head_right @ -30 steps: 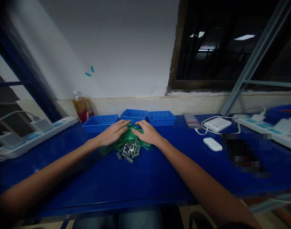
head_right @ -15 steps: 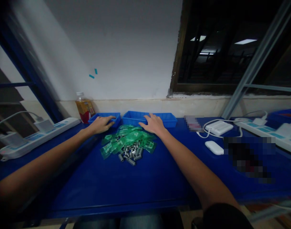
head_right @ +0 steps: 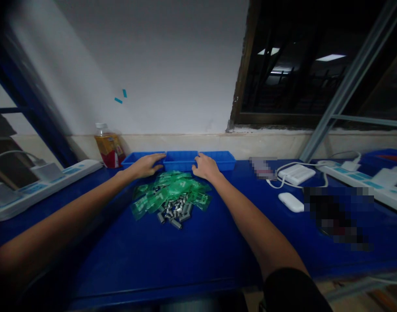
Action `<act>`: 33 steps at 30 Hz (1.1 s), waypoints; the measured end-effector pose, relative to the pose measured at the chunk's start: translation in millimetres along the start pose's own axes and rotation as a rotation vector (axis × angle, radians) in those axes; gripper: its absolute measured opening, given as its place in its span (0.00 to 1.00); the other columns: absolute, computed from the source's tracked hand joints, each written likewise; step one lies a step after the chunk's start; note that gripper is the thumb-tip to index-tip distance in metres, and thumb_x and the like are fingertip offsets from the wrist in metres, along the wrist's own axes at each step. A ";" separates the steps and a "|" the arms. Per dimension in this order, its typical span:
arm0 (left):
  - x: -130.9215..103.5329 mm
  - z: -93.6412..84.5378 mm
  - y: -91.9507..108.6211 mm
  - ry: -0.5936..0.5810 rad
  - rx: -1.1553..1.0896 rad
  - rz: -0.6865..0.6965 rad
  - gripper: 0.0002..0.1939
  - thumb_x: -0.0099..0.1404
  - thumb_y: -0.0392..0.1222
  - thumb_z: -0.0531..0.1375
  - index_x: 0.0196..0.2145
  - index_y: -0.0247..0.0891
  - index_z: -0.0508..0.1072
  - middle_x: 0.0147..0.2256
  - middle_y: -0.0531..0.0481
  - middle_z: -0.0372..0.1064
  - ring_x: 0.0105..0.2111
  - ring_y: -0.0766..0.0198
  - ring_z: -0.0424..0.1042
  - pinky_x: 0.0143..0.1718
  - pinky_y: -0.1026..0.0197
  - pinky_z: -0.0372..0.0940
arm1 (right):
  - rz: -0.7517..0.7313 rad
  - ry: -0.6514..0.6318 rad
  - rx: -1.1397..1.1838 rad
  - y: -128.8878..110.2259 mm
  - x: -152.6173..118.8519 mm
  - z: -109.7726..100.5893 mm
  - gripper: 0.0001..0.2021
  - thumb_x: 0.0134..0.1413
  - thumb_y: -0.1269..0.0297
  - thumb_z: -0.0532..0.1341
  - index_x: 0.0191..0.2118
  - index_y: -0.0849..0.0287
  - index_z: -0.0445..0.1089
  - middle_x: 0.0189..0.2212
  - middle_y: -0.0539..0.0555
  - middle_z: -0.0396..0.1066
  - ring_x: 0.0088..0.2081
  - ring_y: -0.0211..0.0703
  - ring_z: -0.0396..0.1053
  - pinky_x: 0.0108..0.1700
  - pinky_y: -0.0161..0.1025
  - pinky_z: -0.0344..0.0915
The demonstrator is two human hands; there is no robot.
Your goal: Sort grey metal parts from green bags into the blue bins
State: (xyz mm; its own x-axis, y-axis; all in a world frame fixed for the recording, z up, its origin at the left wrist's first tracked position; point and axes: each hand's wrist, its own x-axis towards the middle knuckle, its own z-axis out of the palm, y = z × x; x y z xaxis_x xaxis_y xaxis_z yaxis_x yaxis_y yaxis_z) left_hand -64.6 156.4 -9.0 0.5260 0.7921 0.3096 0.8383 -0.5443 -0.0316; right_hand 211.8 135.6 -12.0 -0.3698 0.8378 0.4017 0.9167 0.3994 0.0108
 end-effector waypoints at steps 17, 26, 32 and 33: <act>-46.5 -29.3 34.8 -0.016 -0.067 0.009 0.23 0.66 0.44 0.50 0.57 0.36 0.62 0.58 0.42 0.60 0.58 0.58 0.60 0.58 0.56 0.55 | -0.068 -0.003 0.057 -16.6 -52.2 -25.7 0.19 0.53 0.67 0.53 0.49 0.64 0.71 0.56 0.62 0.63 0.54 0.53 0.64 0.56 0.45 0.59; -49.3 -55.3 71.1 0.098 0.034 0.041 0.22 0.69 0.43 0.44 0.55 0.33 0.64 0.55 0.41 0.63 0.55 0.57 0.62 0.58 0.53 0.55 | -0.098 0.118 0.099 -20.2 -63.4 -71.5 0.22 0.53 0.71 0.51 0.54 0.67 0.66 0.57 0.63 0.61 0.62 0.54 0.50 0.62 0.52 0.48; -70.9 -55.8 91.4 0.183 0.005 0.111 0.16 0.68 0.46 0.49 0.48 0.38 0.68 0.48 0.44 0.68 0.49 0.55 0.64 0.51 0.52 0.58 | 0.089 -0.167 0.576 -71.1 -241.5 -118.7 0.11 0.54 0.57 0.56 0.41 0.35 0.72 0.44 0.52 0.71 0.50 0.49 0.67 0.46 0.49 0.67; -73.3 -53.8 91.6 0.176 -0.006 0.113 0.15 0.68 0.45 0.50 0.47 0.39 0.69 0.47 0.45 0.68 0.49 0.55 0.63 0.50 0.52 0.58 | 0.242 -0.206 0.613 -83.4 -274.9 -116.0 0.09 0.52 0.55 0.59 0.38 0.29 0.71 0.44 0.49 0.70 0.49 0.46 0.67 0.40 0.45 0.69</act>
State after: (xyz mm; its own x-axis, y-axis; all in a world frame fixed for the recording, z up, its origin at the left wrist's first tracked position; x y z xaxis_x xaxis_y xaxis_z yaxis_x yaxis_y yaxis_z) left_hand -34.1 33.6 16.6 0.5832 0.6657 0.4655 0.7742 -0.6289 -0.0705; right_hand 254.6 -171.1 -17.2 -0.2423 0.9593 0.1451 0.7484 0.2800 -0.6012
